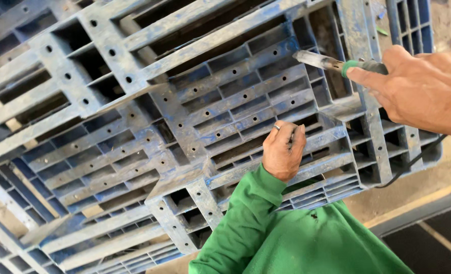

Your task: The person uses a soldering iron to melt and smooth the edges of a blue plastic crate. They hold the crate with one hand while applying the tool to specific joints, then reposition the crate to work on different areas.

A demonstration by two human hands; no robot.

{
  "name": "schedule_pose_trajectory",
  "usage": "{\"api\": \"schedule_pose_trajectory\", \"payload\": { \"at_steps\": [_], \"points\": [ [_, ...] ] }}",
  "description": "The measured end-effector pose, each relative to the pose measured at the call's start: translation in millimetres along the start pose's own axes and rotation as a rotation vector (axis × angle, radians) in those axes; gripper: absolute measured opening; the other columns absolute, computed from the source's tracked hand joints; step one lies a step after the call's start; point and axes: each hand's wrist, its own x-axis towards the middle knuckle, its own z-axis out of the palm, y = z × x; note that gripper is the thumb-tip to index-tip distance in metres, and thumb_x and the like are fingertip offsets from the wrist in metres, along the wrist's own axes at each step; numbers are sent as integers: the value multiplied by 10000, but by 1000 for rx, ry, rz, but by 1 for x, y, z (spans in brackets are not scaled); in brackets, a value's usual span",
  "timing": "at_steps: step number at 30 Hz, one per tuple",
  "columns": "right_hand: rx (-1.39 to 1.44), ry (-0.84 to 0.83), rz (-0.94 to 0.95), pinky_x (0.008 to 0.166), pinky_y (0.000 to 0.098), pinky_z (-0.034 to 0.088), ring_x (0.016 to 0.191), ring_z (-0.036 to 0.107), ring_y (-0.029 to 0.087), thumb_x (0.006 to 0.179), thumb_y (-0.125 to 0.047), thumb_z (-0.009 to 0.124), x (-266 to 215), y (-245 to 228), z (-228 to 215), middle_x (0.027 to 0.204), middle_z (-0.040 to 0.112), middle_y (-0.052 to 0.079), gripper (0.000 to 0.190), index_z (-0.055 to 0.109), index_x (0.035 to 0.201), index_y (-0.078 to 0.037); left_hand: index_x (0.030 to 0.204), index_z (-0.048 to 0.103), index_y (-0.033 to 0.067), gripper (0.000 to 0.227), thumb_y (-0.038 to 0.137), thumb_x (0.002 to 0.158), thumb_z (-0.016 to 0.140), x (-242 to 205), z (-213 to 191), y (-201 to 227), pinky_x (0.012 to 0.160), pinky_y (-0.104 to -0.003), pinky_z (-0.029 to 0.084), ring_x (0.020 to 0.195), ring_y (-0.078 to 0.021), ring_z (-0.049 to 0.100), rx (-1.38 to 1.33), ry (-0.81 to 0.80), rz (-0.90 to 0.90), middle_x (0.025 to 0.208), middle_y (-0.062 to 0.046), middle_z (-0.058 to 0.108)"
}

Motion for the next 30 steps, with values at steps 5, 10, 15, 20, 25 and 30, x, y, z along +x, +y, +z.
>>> {"api": "schedule_pose_trajectory", "payload": {
  "at_steps": [5, 10, 15, 20, 25, 30],
  "points": [
    [-71, -81, -27, 491, 310, 525, 528, 583, 142, 949, -346, 607, 10, 8, -7, 905, 553, 43, 598, 513, 1540, -354, 978, 614, 3, 56, 7, 999, 666, -1, 0, 0, 688, -385, 470, 781, -282, 553, 142, -25, 190, 887, -107, 557],
    [-106, -176, -2, 548, 277, 546, 568, 597, 118, 965, -349, 592, -11, 24, -7, 932, 549, 14, 613, 464, 1565, -351, 917, 602, 0, 128, 69, 991, 679, -2, 11, 1, 650, -421, 482, 736, -326, 578, 160, 66, 29, 849, -142, 562],
    [793, 63, 194, 554, 334, 489, 596, 542, 171, 926, -281, 665, -72, 54, 39, 795, 572, 81, 583, 571, 1501, -266, 899, 594, 8, 159, 106, 999, 669, -10, 23, -9, 670, -442, 498, 765, -361, 589, 259, 155, 102, 872, -157, 584],
    [1753, 265, 195, 468, 295, 385, 548, 488, 141, 969, -119, 652, -132, 60, 137, 709, 569, 55, 674, 554, 1634, -82, 888, 603, 6, 140, 75, 999, 653, -10, 31, -11, 686, -430, 483, 764, -346, 576, 551, 149, 294, 839, -132, 583],
    [2153, 164, 188, 385, 305, 393, 462, 464, 142, 882, -44, 613, -122, 49, 221, 650, 543, 63, 210, 590, 1087, -6, 923, 670, -34, 165, 111, 995, 706, -41, 61, 40, 669, -349, 483, 734, -239, 584, 181, 483, -5, 835, -120, 641],
    [2141, 222, -14, 473, 308, 454, 523, 500, 141, 916, -38, 651, -108, 47, 250, 687, 549, 72, 226, 596, 1131, 6, 1060, 693, -37, 236, 176, 1013, 607, -102, 116, 166, 863, -333, 544, 940, -196, 648, -609, 344, 97, 1056, -127, 692]
  ]
}}
